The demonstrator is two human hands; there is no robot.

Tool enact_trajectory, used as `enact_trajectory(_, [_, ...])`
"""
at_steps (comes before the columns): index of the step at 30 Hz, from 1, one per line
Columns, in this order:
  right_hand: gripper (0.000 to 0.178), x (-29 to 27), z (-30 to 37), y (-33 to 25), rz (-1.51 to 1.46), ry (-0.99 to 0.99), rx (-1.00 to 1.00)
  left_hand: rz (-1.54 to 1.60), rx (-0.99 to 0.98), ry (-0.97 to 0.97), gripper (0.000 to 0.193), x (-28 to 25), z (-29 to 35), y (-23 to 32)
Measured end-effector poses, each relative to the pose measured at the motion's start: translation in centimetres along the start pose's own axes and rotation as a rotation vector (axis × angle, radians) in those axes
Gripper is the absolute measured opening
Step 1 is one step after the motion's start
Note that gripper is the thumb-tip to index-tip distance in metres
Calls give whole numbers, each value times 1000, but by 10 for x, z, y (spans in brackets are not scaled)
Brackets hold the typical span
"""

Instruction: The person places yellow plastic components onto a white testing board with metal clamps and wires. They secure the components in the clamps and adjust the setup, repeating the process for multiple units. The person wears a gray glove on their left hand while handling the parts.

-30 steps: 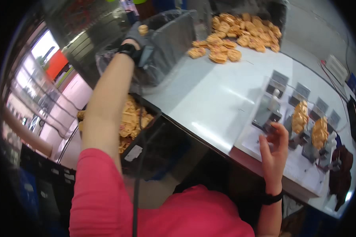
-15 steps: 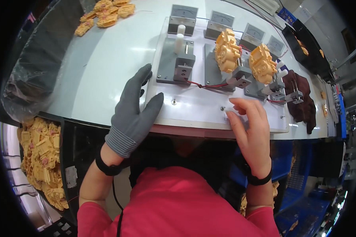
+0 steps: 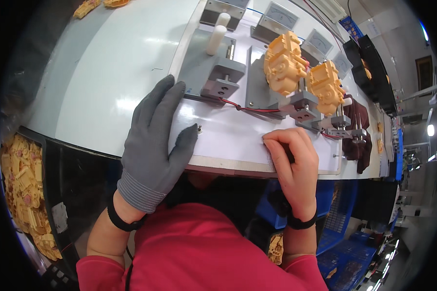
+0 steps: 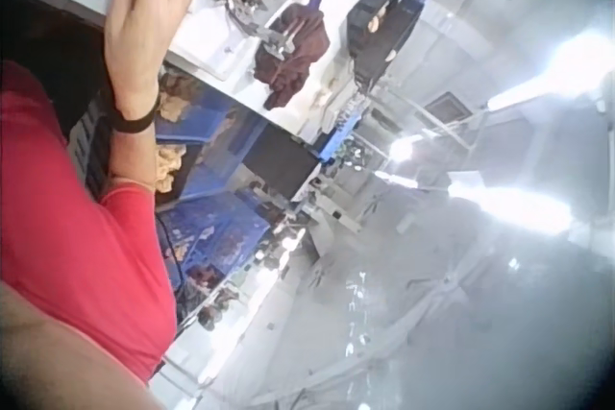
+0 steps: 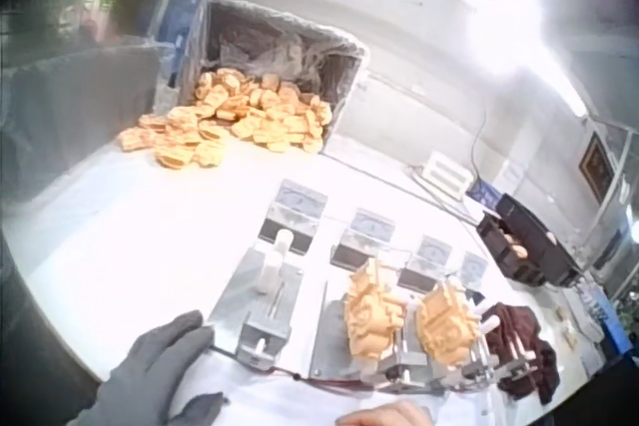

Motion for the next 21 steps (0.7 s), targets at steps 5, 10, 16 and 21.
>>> enact_trajectory(5, [11, 2, 5, 2, 23, 32, -4, 53, -24, 27, 61, 3, 0, 0])
enact_trajectory(10, [15, 3, 7, 2, 53, 62, -54, 47, -31, 33, 62, 3, 1, -1])
enact_trajectory(16, [16, 4, 8, 3, 70, 82, -78, 52, -30, 37, 62, 2, 1, -1])
enact_trajectory(21, [16, 4, 9, 3, 67, 88, -59, 73, -25, 52, 61, 2, 1, -1])
Point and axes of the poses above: each hand's wrist, its own z-axis away from the middle knuckle, its own x-axis out of the palm, y = z × x, the point moved 2 cm from there along -z, towards the middle knuckle, and after that the axes turned 12 degrees about y, right-handed, at the moved point
